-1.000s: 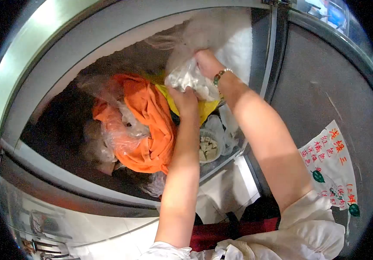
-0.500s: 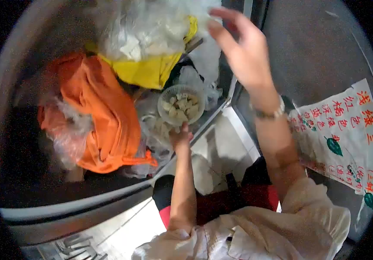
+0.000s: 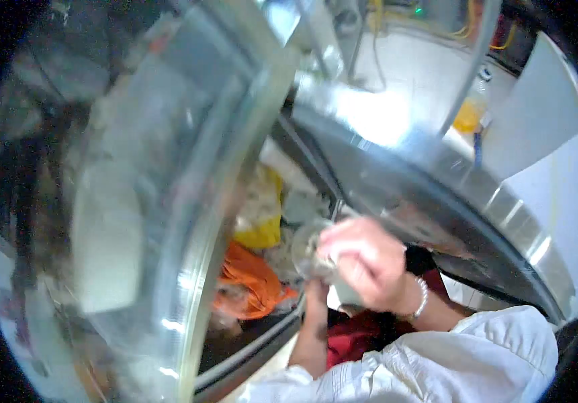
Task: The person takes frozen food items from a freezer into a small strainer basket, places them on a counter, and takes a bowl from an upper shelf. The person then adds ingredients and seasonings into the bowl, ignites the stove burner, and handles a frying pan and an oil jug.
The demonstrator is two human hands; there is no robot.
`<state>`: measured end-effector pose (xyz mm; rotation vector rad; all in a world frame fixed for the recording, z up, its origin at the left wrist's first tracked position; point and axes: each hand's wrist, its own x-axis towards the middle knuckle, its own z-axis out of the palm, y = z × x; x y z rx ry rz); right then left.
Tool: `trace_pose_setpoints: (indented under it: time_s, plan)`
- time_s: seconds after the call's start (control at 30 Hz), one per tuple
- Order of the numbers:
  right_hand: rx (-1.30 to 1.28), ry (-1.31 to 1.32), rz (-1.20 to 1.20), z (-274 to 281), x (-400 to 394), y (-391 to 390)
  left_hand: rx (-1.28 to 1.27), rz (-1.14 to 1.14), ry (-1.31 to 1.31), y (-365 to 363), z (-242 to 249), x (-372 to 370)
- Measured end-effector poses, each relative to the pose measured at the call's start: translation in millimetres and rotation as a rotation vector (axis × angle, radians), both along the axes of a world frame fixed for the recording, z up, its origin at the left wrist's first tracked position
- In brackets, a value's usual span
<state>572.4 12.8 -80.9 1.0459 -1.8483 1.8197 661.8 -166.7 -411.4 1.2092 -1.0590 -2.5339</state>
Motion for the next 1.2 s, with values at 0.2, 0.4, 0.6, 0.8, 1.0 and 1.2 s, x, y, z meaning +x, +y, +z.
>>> trace_pose_setpoints:
  time_s: [0.2, 0.4, 0.6, 0.8, 1.0, 1.2]
  plan:
    - [0.141, -0.094, -0.366, 124.7, -31.2, 42.5, 0.173, -0.088, 0.077, 26.0, 139.2, 95.3]
    - [1.249, -0.710, -0.226, 128.6, 6.3, 118.5, 0.179, -0.152, 0.094, 16.5, 340.7, 196.0]
    - [1.128, -0.916, 0.286, 72.7, 60.0, 93.9, 0.098, -0.068, -0.050, 25.1, 407.6, 242.4]
    - [0.894, -1.105, 0.344, 62.0, 84.1, 64.0, -0.171, 0.034, -0.140, 89.8, 525.6, 178.4]
    - [-0.237, -1.719, 0.947, 61.5, 94.3, 39.6, -0.238, -0.035, 0.120, 136.0, 563.3, 106.0]
    - [0.393, -0.832, 0.033, -30.9, -42.5, 184.5, -0.201, -0.289, 0.074, 208.0, 533.7, -4.5]
